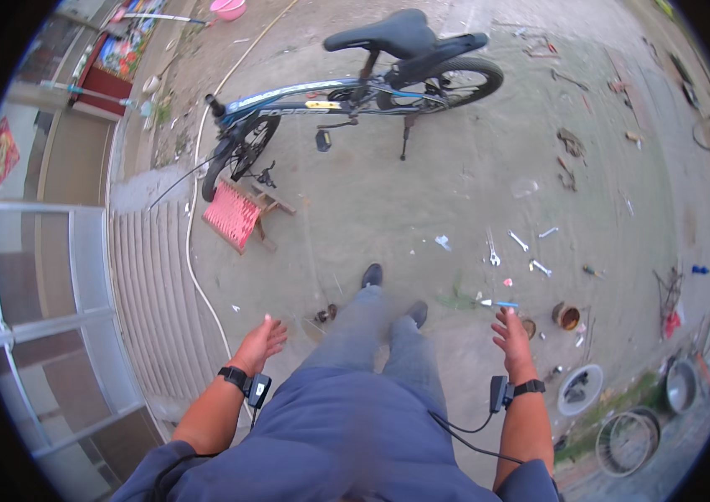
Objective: The person cleans the bicycle headset area with a cloth, then picks up small metal balls from the ground and places them into the headset. The person also picks up a small container of grease and appears to prepare to apply it to the components.
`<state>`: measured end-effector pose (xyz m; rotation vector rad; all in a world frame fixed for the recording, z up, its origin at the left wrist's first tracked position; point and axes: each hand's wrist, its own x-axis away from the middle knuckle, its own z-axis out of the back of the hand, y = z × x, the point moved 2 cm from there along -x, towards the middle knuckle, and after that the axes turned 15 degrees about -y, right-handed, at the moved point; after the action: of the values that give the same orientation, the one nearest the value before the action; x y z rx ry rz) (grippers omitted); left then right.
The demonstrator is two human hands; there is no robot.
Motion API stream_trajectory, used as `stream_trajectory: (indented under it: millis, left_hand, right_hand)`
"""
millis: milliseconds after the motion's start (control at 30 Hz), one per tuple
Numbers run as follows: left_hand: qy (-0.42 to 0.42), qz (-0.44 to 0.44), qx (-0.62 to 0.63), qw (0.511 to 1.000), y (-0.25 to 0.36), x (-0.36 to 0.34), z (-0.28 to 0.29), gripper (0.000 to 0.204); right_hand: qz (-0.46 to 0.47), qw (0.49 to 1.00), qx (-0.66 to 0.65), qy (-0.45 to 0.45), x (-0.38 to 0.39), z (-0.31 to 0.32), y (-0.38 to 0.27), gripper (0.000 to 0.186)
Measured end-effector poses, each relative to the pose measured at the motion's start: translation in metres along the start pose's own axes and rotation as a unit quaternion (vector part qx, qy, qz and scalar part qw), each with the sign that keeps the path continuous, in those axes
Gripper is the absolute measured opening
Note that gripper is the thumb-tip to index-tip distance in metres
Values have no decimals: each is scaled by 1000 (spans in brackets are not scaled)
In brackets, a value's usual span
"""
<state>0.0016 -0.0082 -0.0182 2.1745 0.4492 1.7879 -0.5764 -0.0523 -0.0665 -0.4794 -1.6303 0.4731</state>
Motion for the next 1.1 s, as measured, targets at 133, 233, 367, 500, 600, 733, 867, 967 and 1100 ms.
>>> stream_trajectory:
  millis: [133, 233, 367, 500, 600, 733, 867, 967, 1100]
  left_hand:
    - [19, -6, 57, 998, -32, 20, 12, 84]
    - [21, -28, 79, 996, -31, 19, 37, 83]
    - [15, -56, 114, 992, -31, 17, 83, 82]
    - [20, -90, 163, 982, -30, 9, 147, 83]
    - [46, -118, 208, 970, -36, 11, 198, 82]
    - [92, -139, 274, 947, -57, 19, 250, 79]
    - [137, -147, 341, 918, -76, 30, 277, 78]
    - [159, -160, 359, 905, -87, 45, 291, 81]
    - [211, -154, 400, 878, -89, 57, 317, 79]
  right_hand:
    - [-18, 998, 59, -29, -7, -32, -25, 79]
    - [-15, 996, 82, -44, -29, -75, -42, 75]
    - [-27, 991, 124, -42, -37, -136, -64, 70]
    - [-30, 983, 175, -45, -50, -211, -104, 69]
    - [-24, 971, 230, -55, -68, -277, -134, 71]
    - [-15, 935, 336, -114, -90, -363, -184, 69]
    - [-38, 898, 411, -155, -124, -440, -231, 67]
    - [-53, 873, 447, -189, -152, -493, -250, 67]
    - [-70, 843, 477, -240, -191, -564, -266, 68]
